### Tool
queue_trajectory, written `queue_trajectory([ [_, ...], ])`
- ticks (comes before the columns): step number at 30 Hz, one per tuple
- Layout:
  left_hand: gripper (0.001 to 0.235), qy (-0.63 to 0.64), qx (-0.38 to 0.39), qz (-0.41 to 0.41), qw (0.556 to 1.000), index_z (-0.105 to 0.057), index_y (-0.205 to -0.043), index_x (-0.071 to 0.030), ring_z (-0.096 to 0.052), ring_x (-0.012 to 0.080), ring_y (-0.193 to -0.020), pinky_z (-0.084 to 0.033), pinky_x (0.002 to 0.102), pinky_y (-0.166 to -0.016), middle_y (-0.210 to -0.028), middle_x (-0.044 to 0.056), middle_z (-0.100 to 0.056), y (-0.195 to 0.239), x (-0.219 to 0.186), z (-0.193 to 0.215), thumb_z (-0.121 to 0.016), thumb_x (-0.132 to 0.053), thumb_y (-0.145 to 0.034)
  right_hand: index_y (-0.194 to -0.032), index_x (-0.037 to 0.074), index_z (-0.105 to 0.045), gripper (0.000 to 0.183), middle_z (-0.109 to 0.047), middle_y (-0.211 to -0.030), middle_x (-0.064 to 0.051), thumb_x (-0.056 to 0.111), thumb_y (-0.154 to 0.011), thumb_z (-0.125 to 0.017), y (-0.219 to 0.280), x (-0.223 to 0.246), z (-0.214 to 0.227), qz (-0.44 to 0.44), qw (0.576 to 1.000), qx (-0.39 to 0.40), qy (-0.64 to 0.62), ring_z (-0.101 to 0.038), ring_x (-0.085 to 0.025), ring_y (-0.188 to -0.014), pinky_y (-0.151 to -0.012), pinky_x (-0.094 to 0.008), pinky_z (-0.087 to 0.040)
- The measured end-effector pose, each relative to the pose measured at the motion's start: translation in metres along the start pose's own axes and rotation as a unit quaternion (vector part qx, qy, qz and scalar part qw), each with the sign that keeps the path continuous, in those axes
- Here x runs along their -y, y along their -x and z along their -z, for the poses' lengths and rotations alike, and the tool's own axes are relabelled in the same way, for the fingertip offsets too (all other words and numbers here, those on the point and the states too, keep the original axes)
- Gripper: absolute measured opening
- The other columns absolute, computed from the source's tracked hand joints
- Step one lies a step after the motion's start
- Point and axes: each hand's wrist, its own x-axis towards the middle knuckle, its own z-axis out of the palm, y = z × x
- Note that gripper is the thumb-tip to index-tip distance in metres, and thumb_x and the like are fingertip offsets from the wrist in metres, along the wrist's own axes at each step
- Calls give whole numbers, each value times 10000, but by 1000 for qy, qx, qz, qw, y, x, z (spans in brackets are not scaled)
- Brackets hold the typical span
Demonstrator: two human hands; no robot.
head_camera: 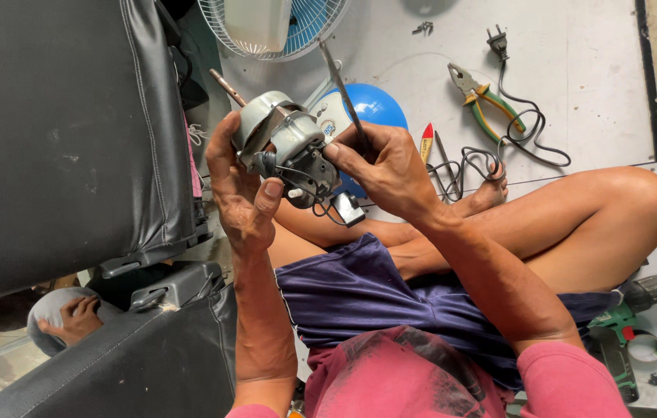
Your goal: The person disassembles a small electric motor, likely from a fan, using a screwdriver. They remove screws, separate the motor housing, and inspect the internal components while sitting on the floor.
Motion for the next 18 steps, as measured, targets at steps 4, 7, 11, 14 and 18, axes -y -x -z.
queue_trajectory([
  [4, 815, -3, 4, 4, 1000, -344, -1593, -62, -519, 176, -1382, -442, 482, -1203, -1507, 108, -495, 1, -1, 1, -763, -338, -951, -971, 22, -757, 133, -620, -637, -72, 154, -976, -778, 1, -3, 2, 3, 1000, -3, 6, -572, -97, -549, -504, -222, -461],
  [7, 822, -12, 5, 7, 1000, -342, -1592, -65, -517, 161, -1376, -445, 463, -1199, -1506, 98, -493, 2, -2, 1, -763, -356, -949, -951, 28, -748, 121, -611, -625, -55, 145, -969, -772, 1, 2, 0, -2, 1000, -4, -4, -573, -94, -562, -521, -215, -466],
  [11, 822, -12, 2, 5, 1000, -337, -1597, -60, -518, 171, -1385, -441, 466, -1201, -1511, 105, -497, 3, 2, 2, -761, -345, -954, -924, 34, -755, 149, -596, -602, -52, 150, -1012, -721, 2, 0, -2, 9, 1000, -9, 9, -564, -88, -550, -510, -212, -450],
  [14, 828, -17, 4, 8, 1000, -337, -1601, -74, -517, 163, -1386, -437, 460, -1198, -1523, 97, -496, 2, 3, 3, -765, -358, -951, -939, 36, -764, 152, -592, -599, -53, 161, -1017, -730, 3, 1, -1, 11, 1000, -14, 18, -566, -84, -548, -508, -210, -457],
  [18, 849, -22, 4, 12, 1000, -332, -1603, -65, -516, 176, -1389, -440, 476, -1196, -1528, 111, -487, 3, 2, 3, -767, -370, -942, -967, 44, -750, 110, -627, -667, -69, 141, -1011, -721, 4, 2, -1, 29, 999, -16, 42, -573, -105, -606, -547, -236, -458],
])
